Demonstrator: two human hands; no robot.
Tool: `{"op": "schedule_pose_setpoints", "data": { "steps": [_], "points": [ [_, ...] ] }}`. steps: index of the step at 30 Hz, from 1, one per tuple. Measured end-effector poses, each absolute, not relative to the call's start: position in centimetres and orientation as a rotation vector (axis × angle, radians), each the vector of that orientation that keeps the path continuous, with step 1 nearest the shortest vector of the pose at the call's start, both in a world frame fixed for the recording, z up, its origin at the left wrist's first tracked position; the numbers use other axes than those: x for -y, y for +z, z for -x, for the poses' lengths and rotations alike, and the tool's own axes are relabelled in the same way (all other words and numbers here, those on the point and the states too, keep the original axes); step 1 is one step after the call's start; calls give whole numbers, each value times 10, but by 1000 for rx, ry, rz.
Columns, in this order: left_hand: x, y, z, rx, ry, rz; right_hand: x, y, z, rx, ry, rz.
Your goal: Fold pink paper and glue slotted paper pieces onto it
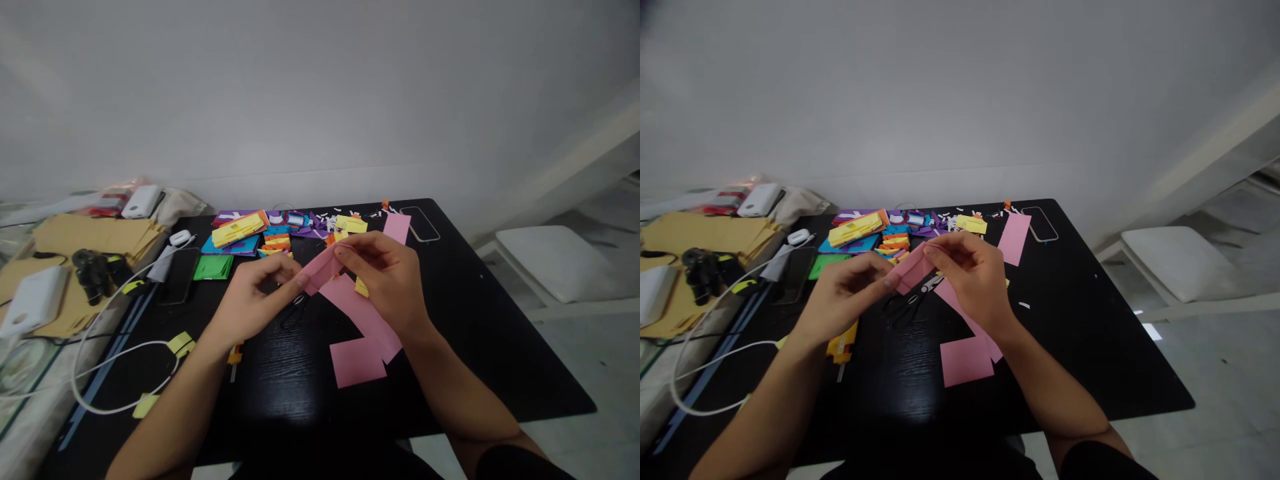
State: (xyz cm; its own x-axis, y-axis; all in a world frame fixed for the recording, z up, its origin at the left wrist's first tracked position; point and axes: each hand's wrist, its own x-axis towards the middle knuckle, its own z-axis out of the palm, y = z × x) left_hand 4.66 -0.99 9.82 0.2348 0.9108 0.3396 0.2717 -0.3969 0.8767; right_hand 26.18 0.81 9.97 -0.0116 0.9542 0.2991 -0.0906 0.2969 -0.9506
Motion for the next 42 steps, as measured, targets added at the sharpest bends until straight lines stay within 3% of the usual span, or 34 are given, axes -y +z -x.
{"op": "schedule_pose_setpoints", "data": {
  "steps": [8, 22, 42],
  "points": [
    [14, 87, -59, -992, 1399, -1732, -3, 92, -254, 1385, 1232, 828],
    [15, 88, -64, -1075, 1505, -1740, -1, 97, -256, 1460, 1307, 744],
    [14, 84, -55, -1126, 1342, -1849, -2, 88, -253, 1430, 1251, 868]
  ]
}}
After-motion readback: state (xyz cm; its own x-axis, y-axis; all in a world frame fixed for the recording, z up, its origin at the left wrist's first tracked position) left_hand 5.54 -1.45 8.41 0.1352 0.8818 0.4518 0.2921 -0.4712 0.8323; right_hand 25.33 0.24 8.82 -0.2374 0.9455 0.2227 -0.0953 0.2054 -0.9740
